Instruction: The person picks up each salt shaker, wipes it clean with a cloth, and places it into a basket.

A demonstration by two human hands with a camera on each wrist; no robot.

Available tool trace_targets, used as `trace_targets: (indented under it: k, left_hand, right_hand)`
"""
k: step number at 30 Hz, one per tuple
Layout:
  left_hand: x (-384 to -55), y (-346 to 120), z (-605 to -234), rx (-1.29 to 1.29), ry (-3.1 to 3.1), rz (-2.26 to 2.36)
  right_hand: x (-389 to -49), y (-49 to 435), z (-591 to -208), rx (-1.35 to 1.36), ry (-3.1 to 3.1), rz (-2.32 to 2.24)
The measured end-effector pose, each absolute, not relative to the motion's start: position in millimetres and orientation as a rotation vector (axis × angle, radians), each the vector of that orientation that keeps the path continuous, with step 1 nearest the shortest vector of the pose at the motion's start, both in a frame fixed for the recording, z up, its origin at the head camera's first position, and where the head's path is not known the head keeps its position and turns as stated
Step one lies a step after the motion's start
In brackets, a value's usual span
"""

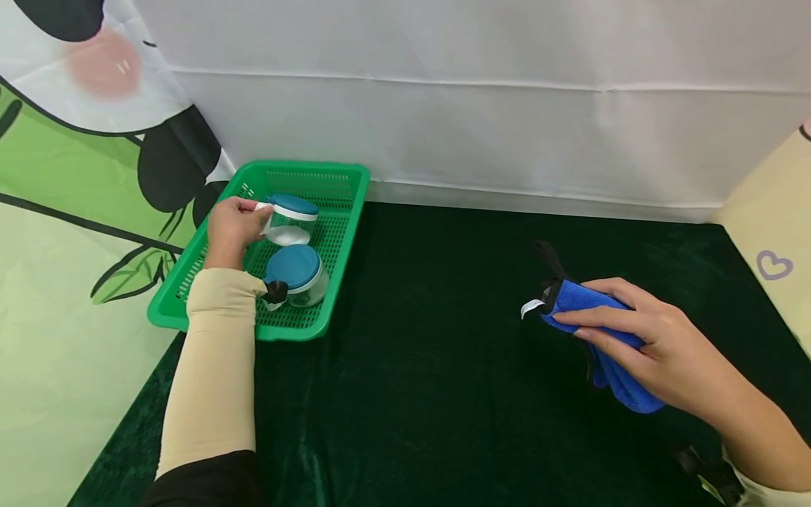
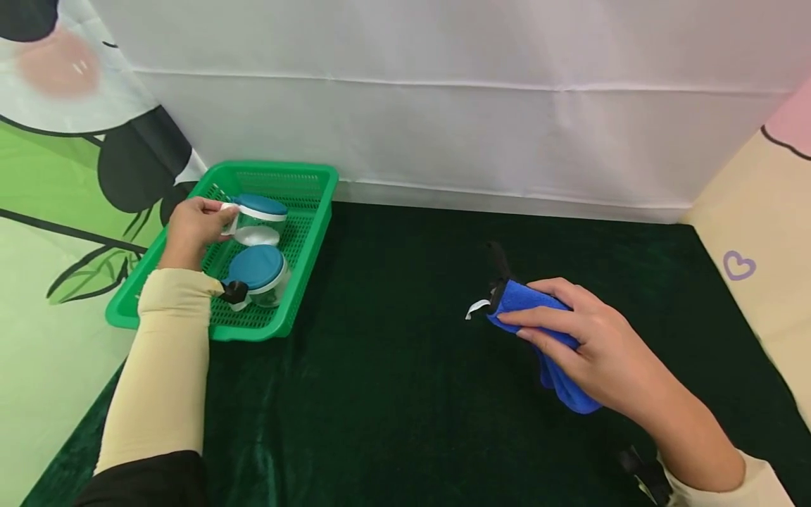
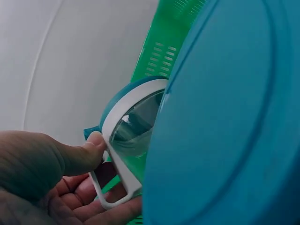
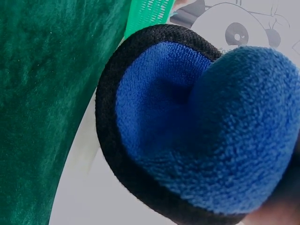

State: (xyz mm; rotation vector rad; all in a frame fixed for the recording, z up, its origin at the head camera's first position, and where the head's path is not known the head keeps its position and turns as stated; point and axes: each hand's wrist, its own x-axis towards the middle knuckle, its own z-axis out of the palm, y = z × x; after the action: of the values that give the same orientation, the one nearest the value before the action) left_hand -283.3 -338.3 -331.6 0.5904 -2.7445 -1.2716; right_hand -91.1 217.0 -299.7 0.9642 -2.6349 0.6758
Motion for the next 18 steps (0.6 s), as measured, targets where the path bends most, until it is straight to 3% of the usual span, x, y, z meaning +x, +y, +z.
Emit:
trace_targets:
  k: [18]
  left_hand:
    - [-271.6,-357.5,-319.7,0.504,-3.081,-0.783]
  right_hand:
    - [-88.8,214.7,-299.9,0.946,-2.665,0.686]
